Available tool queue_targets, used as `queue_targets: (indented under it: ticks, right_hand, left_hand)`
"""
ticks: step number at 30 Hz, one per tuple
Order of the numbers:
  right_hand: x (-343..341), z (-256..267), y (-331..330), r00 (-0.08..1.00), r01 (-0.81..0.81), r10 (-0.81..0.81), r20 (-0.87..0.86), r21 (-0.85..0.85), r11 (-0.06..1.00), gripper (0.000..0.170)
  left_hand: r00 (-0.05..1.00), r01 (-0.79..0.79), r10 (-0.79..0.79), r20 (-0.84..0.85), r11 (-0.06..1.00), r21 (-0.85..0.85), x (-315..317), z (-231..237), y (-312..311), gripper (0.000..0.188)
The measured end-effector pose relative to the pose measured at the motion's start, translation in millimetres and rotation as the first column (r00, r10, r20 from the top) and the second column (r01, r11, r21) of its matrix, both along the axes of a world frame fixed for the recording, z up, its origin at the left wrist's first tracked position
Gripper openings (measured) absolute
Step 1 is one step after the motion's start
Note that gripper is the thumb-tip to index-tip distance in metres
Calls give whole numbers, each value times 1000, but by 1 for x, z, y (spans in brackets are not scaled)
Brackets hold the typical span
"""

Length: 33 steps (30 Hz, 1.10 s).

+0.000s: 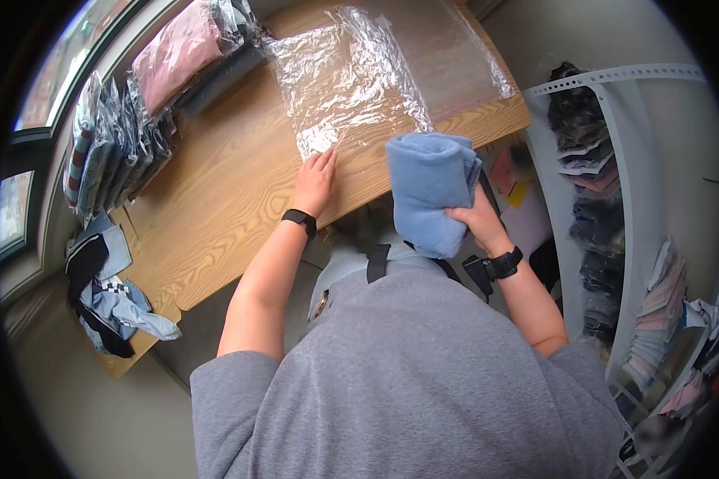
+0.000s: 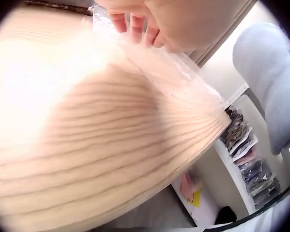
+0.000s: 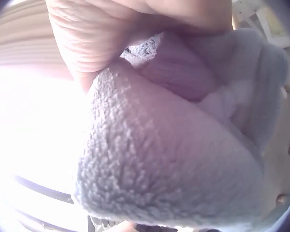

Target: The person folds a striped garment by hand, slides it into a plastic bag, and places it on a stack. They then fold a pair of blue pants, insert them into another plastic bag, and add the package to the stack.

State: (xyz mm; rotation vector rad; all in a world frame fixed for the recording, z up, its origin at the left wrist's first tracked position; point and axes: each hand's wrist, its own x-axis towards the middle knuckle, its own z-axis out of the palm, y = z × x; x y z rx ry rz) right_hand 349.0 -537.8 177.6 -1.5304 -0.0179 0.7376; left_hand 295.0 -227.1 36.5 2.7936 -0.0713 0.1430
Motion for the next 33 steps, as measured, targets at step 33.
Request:
queue_targets:
  ticks: [33]
  right_hand:
    - [74,19,78,974,-178,182,-138,41,983,44]
  left_hand:
    - [948,303,-275,161,935,-183,40,176,-46,71]
